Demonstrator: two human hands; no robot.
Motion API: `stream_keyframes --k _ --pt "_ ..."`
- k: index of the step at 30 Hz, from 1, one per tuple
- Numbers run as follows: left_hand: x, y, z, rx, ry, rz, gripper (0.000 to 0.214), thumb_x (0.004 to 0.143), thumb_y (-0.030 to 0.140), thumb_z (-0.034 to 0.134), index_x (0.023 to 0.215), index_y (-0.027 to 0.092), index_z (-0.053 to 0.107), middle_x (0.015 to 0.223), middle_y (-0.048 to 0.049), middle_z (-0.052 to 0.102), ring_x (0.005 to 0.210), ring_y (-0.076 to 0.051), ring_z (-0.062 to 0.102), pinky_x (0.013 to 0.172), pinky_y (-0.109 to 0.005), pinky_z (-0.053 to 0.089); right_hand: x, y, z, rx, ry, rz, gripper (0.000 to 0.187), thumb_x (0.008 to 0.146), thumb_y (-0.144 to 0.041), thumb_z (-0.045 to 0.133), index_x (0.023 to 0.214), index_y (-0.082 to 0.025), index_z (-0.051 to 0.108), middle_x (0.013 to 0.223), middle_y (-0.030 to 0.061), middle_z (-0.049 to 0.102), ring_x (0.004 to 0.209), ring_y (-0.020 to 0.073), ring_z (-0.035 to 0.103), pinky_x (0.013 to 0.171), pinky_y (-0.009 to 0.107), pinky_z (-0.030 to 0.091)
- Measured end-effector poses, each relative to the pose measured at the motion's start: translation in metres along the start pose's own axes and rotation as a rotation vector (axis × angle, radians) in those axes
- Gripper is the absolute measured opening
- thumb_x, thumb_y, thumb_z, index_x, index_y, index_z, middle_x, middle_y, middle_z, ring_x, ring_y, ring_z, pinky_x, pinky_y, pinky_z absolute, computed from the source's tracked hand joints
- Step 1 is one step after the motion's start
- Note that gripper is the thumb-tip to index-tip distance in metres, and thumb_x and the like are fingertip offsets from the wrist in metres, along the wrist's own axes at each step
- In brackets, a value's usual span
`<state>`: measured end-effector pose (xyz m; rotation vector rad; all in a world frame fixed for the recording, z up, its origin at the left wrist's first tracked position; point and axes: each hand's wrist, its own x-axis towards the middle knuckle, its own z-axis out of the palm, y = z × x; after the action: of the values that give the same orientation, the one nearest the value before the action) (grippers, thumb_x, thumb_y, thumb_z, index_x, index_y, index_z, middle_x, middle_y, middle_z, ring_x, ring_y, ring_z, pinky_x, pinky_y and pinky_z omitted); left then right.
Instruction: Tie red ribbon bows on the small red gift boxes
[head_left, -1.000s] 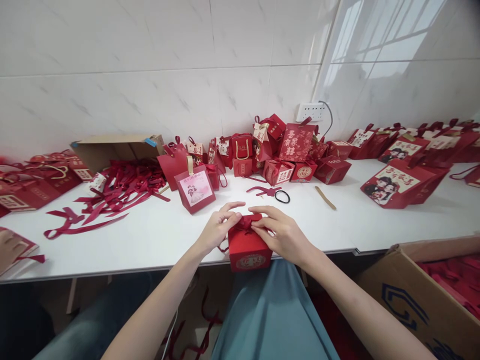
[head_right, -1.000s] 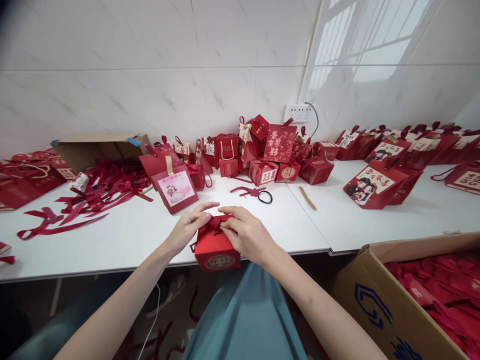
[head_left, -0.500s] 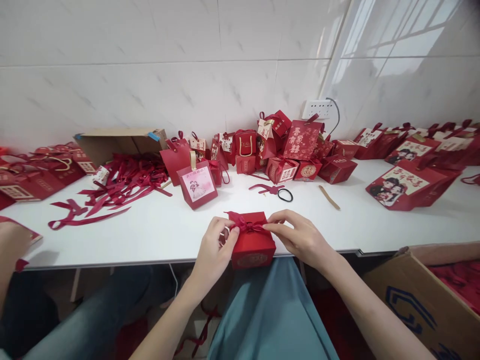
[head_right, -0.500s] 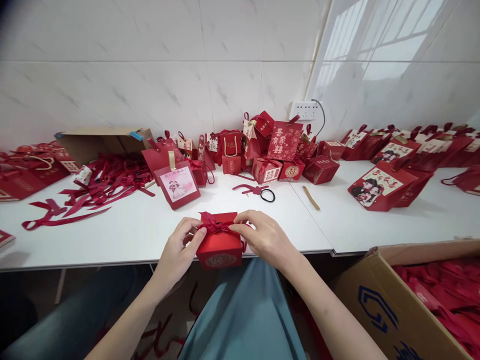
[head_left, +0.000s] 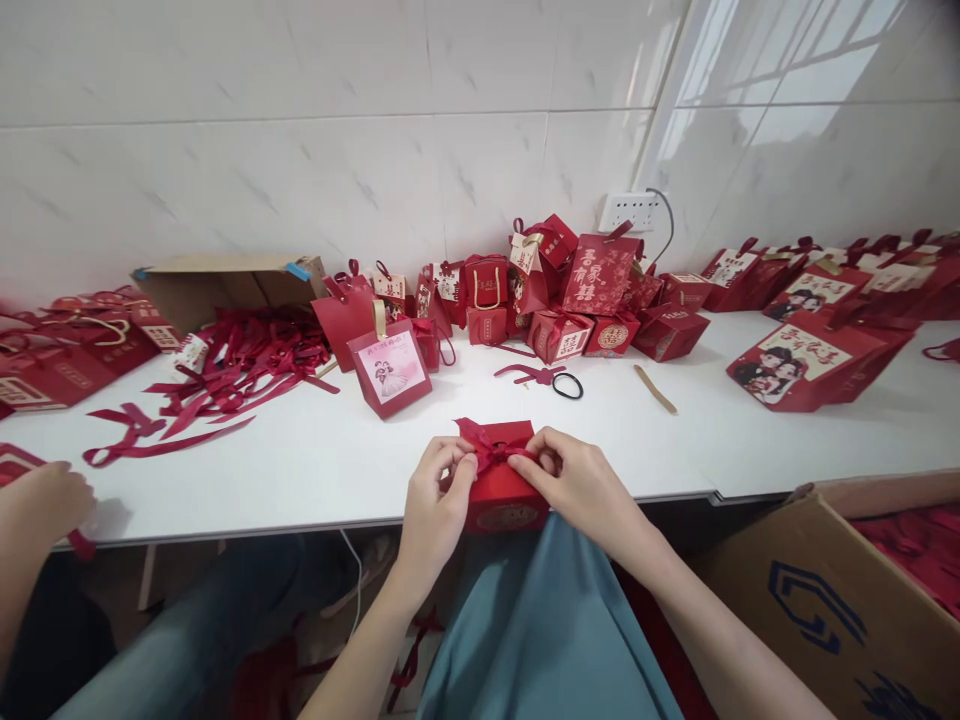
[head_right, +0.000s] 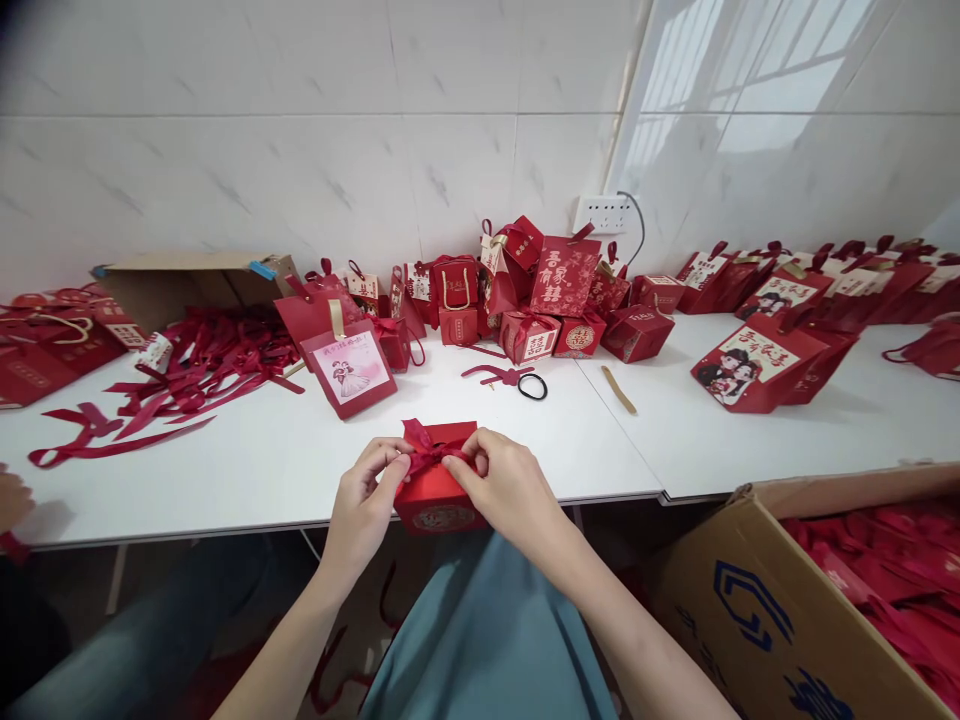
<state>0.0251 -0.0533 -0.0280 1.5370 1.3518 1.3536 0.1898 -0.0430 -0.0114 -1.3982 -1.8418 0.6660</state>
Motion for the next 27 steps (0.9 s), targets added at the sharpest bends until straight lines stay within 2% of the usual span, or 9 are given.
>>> stream_keyframes --k 3,7,10,15,17,22,27 --pt "0.003 -0.005 -0.002 -0.036 0.031 -0.022 0.019 0.081 0.027 0.045 0.066 0.019 0.054 0.084 -0.0032 0.058 0.082 -0.017 0.054 0.067 -0.025 0.043 0.006 0.007 -0.005 0.075 -0.082 -0.028 0.018 0.079 -0.031 0.055 0.066 -0.02 0.05 0.056 -0.0042 0.049 0.052 0.011 0.044 0.049 0.023 0.034" --pt "0.004 -0.01 -0.001 -0.052 0.089 -0.029 0.019 0.081 0.027 0.045 0.065 0.019 0.054 0.084 -0.0032 0.06 0.082 -0.017 0.055 0.072 -0.027 0.044 0.009 0.017 -0.015 0.166 -0.181 -0.054 0.015 0.08 -0.033 0.056 0.073 -0.02 0.05 0.063 -0.0034 0.053 0.057 0.0113 0.047 0.052 0.023 0.037" --pt "0.001 -0.007 0.001 -0.057 0.075 -0.017 0.021 0.081 0.028 0.045 0.062 0.02 0.05 0.086 -0.004 0.06 0.084 -0.017 0.054 0.07 -0.026 0.044 0.005 0.019 -0.02 0.209 -0.145 0.006 0.02 0.079 -0.038 0.058 0.081 -0.021 0.049 0.063 -0.0042 0.052 0.056 0.0116 0.048 0.052 0.023 0.038" --pt "-0.002 -0.003 0.003 -0.031 0.062 -0.016 0.022 0.081 0.029 0.046 0.061 0.02 0.049 0.091 -0.0047 0.056 0.088 -0.018 0.054 0.067 -0.024 0.044 -0.004 0.011 -0.018 0.067 -0.093 0.078 0.047 0.088 -0.054 0.034 0.056 -0.021 0.038 0.051 -0.0028 0.042 0.049 0.0118 0.038 0.047 0.025 0.029" --pt "-0.001 -0.003 0.004 -0.026 0.055 -0.01 0.023 0.081 0.029 0.045 0.061 0.02 0.049 0.092 -0.0047 0.056 0.087 -0.017 0.054 0.066 -0.024 0.044 -0.003 0.008 -0.013 0.069 -0.092 0.084 0.048 0.088 -0.055 0.034 0.054 -0.021 0.036 0.051 -0.0026 0.041 0.049 0.0118 0.037 0.048 0.025 0.028" --pt "0.001 -0.003 0.002 -0.037 0.026 -0.012 0.025 0.08 0.025 0.044 0.056 0.019 0.045 0.095 -0.0051 0.058 0.091 -0.018 0.054 0.074 -0.025 0.044 0.004 0.011 -0.003 0.307 -0.124 0.078 0.041 0.084 -0.05 0.042 0.057 -0.02 0.039 0.054 -0.0035 0.037 0.05 0.0104 0.034 0.048 0.024 0.028" --pt "0.003 -0.006 -0.001 -0.063 -0.013 -0.029 0.025 0.081 0.025 0.044 0.057 0.019 0.047 0.101 -0.0055 0.059 0.094 -0.019 0.053 0.077 -0.026 0.042 0.005 0.022 -0.002 0.522 -0.128 0.083 0.042 0.082 -0.05 0.047 0.053 -0.02 0.036 0.051 -0.0048 0.034 0.049 0.009 0.03 0.048 0.024 0.026"
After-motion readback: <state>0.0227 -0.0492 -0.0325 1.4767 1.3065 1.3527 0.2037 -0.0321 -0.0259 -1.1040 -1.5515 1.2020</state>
